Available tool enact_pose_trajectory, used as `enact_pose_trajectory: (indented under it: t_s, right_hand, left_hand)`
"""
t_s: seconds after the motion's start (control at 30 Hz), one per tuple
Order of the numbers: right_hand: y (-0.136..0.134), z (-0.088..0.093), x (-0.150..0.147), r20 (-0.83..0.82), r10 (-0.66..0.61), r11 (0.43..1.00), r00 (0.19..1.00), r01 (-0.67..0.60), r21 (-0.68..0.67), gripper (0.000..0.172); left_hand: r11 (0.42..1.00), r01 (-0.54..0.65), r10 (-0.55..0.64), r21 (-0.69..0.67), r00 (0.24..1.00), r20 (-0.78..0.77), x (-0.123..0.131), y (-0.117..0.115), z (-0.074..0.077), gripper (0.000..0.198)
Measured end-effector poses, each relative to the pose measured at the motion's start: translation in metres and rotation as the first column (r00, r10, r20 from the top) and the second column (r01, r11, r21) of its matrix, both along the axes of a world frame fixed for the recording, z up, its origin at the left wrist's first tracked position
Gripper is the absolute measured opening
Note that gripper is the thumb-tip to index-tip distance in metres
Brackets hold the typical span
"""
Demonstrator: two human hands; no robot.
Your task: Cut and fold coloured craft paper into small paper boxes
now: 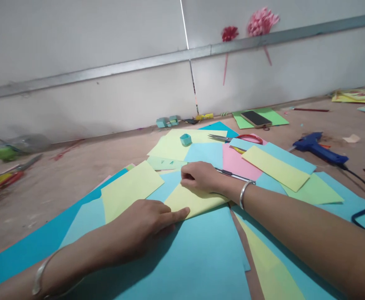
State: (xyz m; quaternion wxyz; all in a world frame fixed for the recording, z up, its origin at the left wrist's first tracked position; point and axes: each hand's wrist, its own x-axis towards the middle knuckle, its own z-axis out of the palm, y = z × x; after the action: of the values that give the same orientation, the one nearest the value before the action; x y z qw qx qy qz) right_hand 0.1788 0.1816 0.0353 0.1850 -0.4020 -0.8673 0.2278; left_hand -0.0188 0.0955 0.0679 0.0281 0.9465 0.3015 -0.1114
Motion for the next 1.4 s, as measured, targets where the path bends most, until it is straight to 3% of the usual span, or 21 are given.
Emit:
enact_pose_trajectory:
  t_s: [0.13,0.33,0.5,0.8,1.0,1.13,1.4]
  right_hand:
    - [-0.001,0.000,0.000,0.008,-0.004,1.000,1.000,0.004,0.007,0.010]
    - [-0.001,0.002,-0.001,0.018,0.011,1.000,1.000,-0.011,0.014,0.009]
    - [-0.001,0.003,0.000,0.025,0.021,1.000,0.999,-0.021,0.012,0.010]
    - [0.002,0.001,0.001,0.050,0.043,0.999,0.998,-0.044,0.025,0.008]
    - [0.001,0.004,0.001,0.069,0.054,0.998,0.996,-0.056,0.024,0.008]
    - [0.003,0.002,0.001,0.071,0.064,0.997,0.995,-0.066,0.030,0.009]
    - [0.004,0.000,0.003,0.063,0.073,0.996,0.995,-0.076,0.041,0.008]
  left_hand:
    - [0.999,0.033,-0.034,-0.012,0.998,-0.050,0.001,-0.007,0.006,0.050]
    - [0.987,0.156,-0.157,0.041,0.986,0.047,0.003,-0.003,0.005,0.022]
    - [0.973,0.227,-0.230,0.041,0.968,0.103,0.002,0.008,0.001,0.025]
    - [0.978,0.210,-0.207,-0.002,0.968,0.144,0.006,0.015,-0.004,0.034]
    - [0.976,0.211,-0.205,-0.058,0.973,0.103,0.018,0.017,0.006,0.033]
    - [0.974,0.226,-0.222,-0.027,0.969,0.110,0.027,0.017,0.009,0.030]
    - [0.956,0.292,-0.274,-0.026,0.924,0.268,0.036,0.028,-0.005,0.033]
